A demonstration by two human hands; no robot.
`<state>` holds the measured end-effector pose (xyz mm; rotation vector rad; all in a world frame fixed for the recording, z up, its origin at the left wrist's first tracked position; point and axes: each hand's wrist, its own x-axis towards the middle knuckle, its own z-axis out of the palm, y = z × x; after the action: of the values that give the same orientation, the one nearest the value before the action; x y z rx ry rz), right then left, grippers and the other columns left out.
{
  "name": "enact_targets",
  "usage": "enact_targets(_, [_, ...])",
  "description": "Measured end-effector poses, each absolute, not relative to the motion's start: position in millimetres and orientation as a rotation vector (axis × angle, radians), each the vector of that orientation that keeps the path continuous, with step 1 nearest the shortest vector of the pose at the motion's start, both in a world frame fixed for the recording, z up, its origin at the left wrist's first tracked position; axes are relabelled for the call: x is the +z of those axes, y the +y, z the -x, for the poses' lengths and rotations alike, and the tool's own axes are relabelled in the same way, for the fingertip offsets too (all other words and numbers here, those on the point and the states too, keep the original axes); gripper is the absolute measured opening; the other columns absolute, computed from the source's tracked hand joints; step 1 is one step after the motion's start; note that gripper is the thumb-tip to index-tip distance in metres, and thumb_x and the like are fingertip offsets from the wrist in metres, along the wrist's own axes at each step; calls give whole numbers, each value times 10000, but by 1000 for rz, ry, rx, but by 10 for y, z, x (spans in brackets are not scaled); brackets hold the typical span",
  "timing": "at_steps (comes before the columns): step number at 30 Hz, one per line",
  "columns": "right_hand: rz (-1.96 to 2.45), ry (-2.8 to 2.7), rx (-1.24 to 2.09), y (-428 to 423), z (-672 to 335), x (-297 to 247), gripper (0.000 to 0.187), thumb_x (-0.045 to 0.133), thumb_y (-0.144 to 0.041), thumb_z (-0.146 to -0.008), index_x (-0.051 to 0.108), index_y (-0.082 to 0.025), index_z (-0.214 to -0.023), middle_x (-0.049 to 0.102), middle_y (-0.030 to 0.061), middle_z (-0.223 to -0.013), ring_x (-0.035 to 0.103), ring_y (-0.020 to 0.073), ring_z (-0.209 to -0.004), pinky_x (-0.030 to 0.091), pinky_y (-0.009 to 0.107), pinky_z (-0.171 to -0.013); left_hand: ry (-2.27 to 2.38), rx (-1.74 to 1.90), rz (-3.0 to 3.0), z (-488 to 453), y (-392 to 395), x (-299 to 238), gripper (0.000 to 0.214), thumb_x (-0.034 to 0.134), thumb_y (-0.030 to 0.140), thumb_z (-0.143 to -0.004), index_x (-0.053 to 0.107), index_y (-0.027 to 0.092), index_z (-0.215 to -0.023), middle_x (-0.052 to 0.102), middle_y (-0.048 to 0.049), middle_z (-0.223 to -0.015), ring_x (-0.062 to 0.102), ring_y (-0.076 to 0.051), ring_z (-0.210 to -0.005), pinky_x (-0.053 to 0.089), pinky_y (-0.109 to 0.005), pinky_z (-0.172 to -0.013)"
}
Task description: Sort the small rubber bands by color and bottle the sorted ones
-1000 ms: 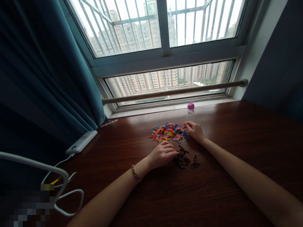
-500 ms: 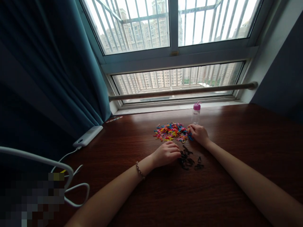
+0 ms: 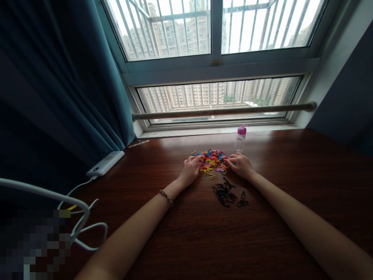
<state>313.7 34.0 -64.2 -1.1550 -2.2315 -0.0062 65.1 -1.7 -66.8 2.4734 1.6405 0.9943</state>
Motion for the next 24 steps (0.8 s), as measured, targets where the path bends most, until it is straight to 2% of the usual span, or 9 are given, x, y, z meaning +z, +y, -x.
enact_targets(4, [1133,-2247,-4,343,-3128,-656,418,379,-439,-858,697,-249,-664,658,37,-717,494,175,-714,358,287,-675,1640,964,-2459,-650,8,-732,382,407,127,-821,469,261,-1173,633,-33,-960,441,-199,-1022,320,-376,-877])
enact_targets(11, [1089,-2249,27,346,-3117,-671,418,374,-413,-864,697,-230,-671,656,53,-697,500,191,-730,359,309,-693,1609,790,-2562,-650,27,-785,394,403,150,-823,500,359,-1143,560,-4,-1154,382,-237,-1069,258,-433,-881])
enact_targets(15, [1101,-2245,18,338,-3113,-664,429,365,-405,-870,693,-225,-660,663,56,-712,508,191,-732,358,312,-697,1630,721,-2590,-652,41,-799,392,423,185,-819,492,386,-1148,526,8,-1197,347,-257,-1089,228,-461,-891])
enact_targets(24, [1071,-2282,-67,343,-3108,-678,390,387,-332,-876,675,-214,-640,673,24,-697,530,159,-715,378,273,-695,1843,568,-2546,-684,16,-773,368,354,330,-865,412,414,-1218,455,0,-1234,296,-263,-1125,188,-518,-943])
